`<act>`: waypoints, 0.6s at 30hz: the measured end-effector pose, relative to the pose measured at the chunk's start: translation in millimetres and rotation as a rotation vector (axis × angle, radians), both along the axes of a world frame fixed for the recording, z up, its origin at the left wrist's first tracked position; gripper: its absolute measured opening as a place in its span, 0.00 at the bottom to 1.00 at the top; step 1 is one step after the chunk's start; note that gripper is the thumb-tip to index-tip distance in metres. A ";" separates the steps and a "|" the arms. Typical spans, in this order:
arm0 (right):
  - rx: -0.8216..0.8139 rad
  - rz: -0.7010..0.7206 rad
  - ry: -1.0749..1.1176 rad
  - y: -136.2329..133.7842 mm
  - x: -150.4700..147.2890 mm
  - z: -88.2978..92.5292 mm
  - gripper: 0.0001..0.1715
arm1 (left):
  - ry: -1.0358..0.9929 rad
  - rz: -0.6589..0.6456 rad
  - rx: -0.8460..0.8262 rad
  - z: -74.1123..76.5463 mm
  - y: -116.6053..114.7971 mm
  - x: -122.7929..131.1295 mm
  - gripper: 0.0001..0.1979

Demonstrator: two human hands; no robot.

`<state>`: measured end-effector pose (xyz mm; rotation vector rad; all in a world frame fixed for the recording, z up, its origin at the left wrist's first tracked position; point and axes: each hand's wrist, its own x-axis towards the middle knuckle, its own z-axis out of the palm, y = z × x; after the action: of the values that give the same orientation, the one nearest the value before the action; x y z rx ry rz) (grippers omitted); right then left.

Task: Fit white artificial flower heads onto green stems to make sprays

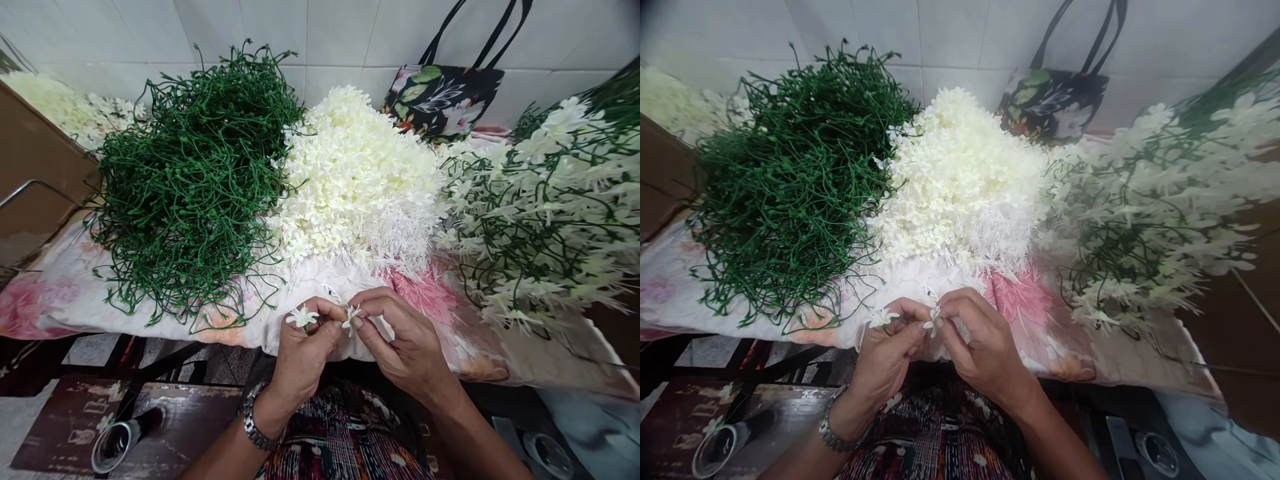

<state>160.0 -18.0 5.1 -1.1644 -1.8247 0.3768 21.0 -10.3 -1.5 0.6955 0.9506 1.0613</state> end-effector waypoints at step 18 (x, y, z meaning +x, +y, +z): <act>-0.128 0.079 -0.020 -1.3 5.1 11.5 0.22 | 0.227 0.078 0.181 9.2 4.7 -3.1 0.10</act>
<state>165.1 -19.3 16.6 -1.1887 -1.8911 0.5355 17.9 -5.6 7.8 0.9498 1.0916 1.1640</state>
